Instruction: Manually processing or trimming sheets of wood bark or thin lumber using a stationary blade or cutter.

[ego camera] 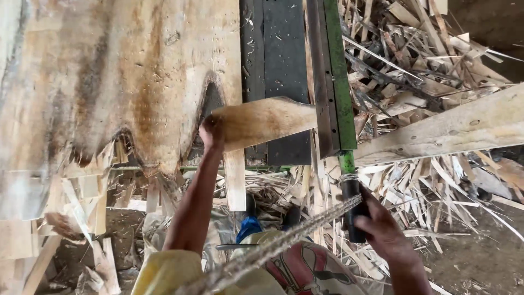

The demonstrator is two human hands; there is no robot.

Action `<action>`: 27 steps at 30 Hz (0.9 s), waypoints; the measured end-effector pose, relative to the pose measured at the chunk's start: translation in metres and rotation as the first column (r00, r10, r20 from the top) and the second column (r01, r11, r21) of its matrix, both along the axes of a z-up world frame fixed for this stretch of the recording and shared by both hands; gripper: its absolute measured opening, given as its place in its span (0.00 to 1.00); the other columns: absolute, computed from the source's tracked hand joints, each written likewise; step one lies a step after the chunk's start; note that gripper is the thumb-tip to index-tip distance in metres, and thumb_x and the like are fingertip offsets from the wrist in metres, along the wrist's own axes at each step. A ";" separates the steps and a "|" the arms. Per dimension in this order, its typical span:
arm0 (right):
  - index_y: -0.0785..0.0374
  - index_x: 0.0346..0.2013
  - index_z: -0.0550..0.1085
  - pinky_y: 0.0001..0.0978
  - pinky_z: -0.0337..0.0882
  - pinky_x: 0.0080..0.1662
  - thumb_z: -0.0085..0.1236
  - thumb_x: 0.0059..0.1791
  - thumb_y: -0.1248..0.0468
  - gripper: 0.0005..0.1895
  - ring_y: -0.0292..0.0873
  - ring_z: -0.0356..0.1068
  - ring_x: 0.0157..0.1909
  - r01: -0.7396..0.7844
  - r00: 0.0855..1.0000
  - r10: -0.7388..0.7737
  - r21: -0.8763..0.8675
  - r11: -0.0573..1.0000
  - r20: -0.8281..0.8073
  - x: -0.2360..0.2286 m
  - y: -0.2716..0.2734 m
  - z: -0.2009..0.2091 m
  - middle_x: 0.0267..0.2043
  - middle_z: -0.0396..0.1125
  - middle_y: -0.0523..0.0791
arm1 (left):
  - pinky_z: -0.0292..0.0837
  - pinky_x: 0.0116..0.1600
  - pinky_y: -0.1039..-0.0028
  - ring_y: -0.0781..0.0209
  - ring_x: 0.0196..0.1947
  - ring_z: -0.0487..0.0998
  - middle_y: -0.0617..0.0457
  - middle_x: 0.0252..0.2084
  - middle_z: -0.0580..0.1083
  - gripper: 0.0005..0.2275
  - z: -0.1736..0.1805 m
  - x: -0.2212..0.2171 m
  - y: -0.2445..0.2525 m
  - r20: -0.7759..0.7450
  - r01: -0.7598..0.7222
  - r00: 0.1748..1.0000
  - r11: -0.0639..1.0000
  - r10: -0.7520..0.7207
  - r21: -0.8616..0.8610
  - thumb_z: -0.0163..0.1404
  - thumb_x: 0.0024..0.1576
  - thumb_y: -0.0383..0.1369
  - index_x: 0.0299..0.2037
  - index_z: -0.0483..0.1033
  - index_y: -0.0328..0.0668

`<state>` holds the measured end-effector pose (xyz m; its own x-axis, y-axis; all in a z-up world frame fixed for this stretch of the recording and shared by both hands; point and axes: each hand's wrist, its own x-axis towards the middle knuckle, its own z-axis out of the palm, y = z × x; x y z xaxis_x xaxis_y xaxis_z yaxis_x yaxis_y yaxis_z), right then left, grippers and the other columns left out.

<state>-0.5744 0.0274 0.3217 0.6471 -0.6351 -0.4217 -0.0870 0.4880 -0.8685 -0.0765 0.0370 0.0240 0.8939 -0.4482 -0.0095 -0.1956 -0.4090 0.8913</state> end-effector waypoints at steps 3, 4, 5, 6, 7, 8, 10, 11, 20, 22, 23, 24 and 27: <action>0.57 0.73 0.55 0.46 0.74 0.35 0.62 0.44 0.58 0.45 0.47 0.71 0.33 -0.012 0.862 -0.055 -0.128 0.992 -0.505 0.025 0.009 -0.002 0.46 0.72 0.55 | 0.79 0.35 0.71 0.66 0.28 0.79 0.51 0.33 0.81 0.04 0.024 0.014 -0.021 0.015 0.036 0.999 0.998 -0.037 0.049 0.55 0.58 0.33 0.37 0.81 0.44; 0.57 0.74 0.56 0.51 0.71 0.30 0.63 0.48 0.58 0.42 0.51 0.69 0.28 0.016 0.734 -0.126 -0.169 0.986 -0.668 0.033 0.011 -0.008 0.41 0.71 0.58 | 0.79 0.35 0.69 0.65 0.27 0.79 0.50 0.32 0.81 0.04 0.029 0.018 -0.026 0.014 0.040 0.999 0.998 -0.041 0.049 0.54 0.57 0.32 0.36 0.81 0.44; 0.57 0.74 0.56 0.51 0.71 0.30 0.63 0.48 0.58 0.42 0.51 0.69 0.28 0.016 0.730 -0.126 -0.167 0.986 -0.672 0.030 0.011 -0.018 0.41 0.71 0.58 | 0.79 0.35 0.69 0.65 0.27 0.79 0.50 0.32 0.81 0.04 0.029 0.023 -0.032 0.008 0.041 0.999 0.998 -0.042 0.051 0.54 0.57 0.32 0.36 0.81 0.44; 0.57 0.72 0.58 0.49 0.72 0.29 0.61 0.47 0.61 0.39 0.50 0.71 0.27 -0.042 0.723 -0.154 -0.265 0.963 -0.674 0.027 0.013 -0.027 0.37 0.72 0.57 | 0.78 0.34 0.68 0.65 0.27 0.78 0.50 0.31 0.81 0.04 0.030 0.028 -0.037 0.002 0.049 0.999 0.996 -0.049 0.077 0.54 0.57 0.33 0.35 0.81 0.45; 0.57 0.71 0.60 0.47 0.73 0.28 0.58 0.47 0.63 0.37 0.49 0.73 0.27 -0.099 0.716 -0.184 -0.359 0.928 -0.673 0.024 0.015 -0.037 0.33 0.73 0.56 | 0.78 0.33 0.67 0.65 0.26 0.78 0.50 0.30 0.81 0.05 0.031 0.032 -0.042 -0.004 0.056 0.998 0.993 -0.056 0.104 0.53 0.57 0.33 0.34 0.81 0.46; 0.57 0.71 0.60 0.47 0.73 0.28 0.58 0.47 0.63 0.37 0.49 0.73 0.27 -0.098 0.713 -0.190 -0.365 0.926 -0.674 0.018 0.015 -0.063 0.33 0.73 0.56 | 0.78 0.33 0.67 0.65 0.26 0.78 0.50 0.30 0.81 0.05 0.028 0.033 -0.046 -0.007 0.059 0.998 0.993 -0.059 0.097 0.53 0.57 0.33 0.34 0.81 0.46; 0.60 0.71 0.49 0.48 0.74 0.31 0.60 0.46 0.63 0.43 0.52 0.76 0.29 -0.194 0.694 -0.244 -0.502 0.843 -0.678 0.005 0.013 -0.114 0.32 0.74 0.56 | 0.77 0.32 0.67 0.67 0.25 0.77 0.53 0.29 0.80 0.05 0.022 0.034 -0.056 0.033 0.086 0.995 0.993 -0.089 0.079 0.52 0.57 0.32 0.32 0.81 0.49; 0.60 0.71 0.49 0.48 0.74 0.31 0.60 0.46 0.63 0.43 0.52 0.76 0.29 -0.196 0.691 -0.251 -0.509 0.838 -0.678 0.003 0.010 -0.132 0.32 0.74 0.56 | 0.77 0.32 0.67 0.67 0.25 0.77 0.53 0.29 0.80 0.05 0.026 0.035 -0.064 0.030 0.087 0.996 0.994 -0.089 0.070 0.52 0.57 0.32 0.32 0.81 0.49; 0.52 0.71 0.50 0.51 0.78 0.27 0.47 0.53 0.66 0.33 0.52 0.76 0.26 -0.161 0.638 -0.107 -0.268 0.950 -0.763 0.018 0.007 -0.048 0.33 0.73 0.57 | 0.77 0.35 0.67 0.66 0.28 0.78 0.50 0.33 0.82 0.04 0.027 0.032 -0.087 -0.037 0.071 0.997 0.997 -0.070 0.017 0.53 0.55 0.32 0.31 0.82 0.47; 0.57 0.68 0.60 0.38 0.75 0.26 0.49 0.52 0.68 0.28 0.46 0.71 0.25 -0.224 0.723 -0.083 -0.347 0.911 -0.686 0.023 0.006 0.016 0.33 0.73 0.55 | 0.78 0.33 0.71 0.70 0.27 0.79 0.54 0.34 0.82 0.06 0.020 0.035 -0.084 -0.010 0.046 0.999 0.999 -0.047 -0.027 0.51 0.55 0.32 0.32 0.83 0.51; 0.57 0.68 0.60 0.38 0.75 0.26 0.49 0.52 0.68 0.28 0.46 0.71 0.25 -0.220 0.722 -0.083 -0.342 0.914 -0.687 0.016 0.003 0.016 0.33 0.73 0.55 | 0.78 0.33 0.71 0.70 0.27 0.79 0.54 0.34 0.82 0.06 0.022 0.036 -0.085 -0.011 0.051 0.999 0.998 -0.051 -0.021 0.51 0.55 0.32 0.32 0.83 0.51; 0.61 0.64 0.62 0.33 0.74 0.30 0.52 0.51 0.69 0.25 0.43 0.69 0.30 -0.157 0.844 -0.080 -0.388 0.908 -0.530 0.008 0.002 0.017 0.35 0.69 0.54 | 0.77 0.32 0.71 0.71 0.26 0.78 0.55 0.34 0.82 0.06 0.022 0.034 -0.084 -0.059 0.060 0.996 0.998 -0.060 -0.011 0.50 0.57 0.32 0.32 0.82 0.51; 0.60 0.62 0.65 0.32 0.76 0.30 0.53 0.50 0.68 0.24 0.42 0.70 0.32 -0.118 0.847 -0.115 -0.395 0.911 -0.520 0.018 0.011 0.006 0.41 0.69 0.53 | 0.76 0.30 0.73 0.71 0.25 0.75 0.56 0.34 0.81 0.07 -0.006 0.040 -0.085 -0.132 0.069 0.989 0.997 -0.065 0.026 0.49 0.60 0.32 0.33 0.81 0.50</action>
<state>-0.5563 0.0380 0.3279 0.4044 -0.8199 -0.4052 -0.5820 0.1111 -0.8056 -0.0363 -0.0480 0.0175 0.8523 -0.5044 -0.1387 -0.1060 -0.4262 0.8984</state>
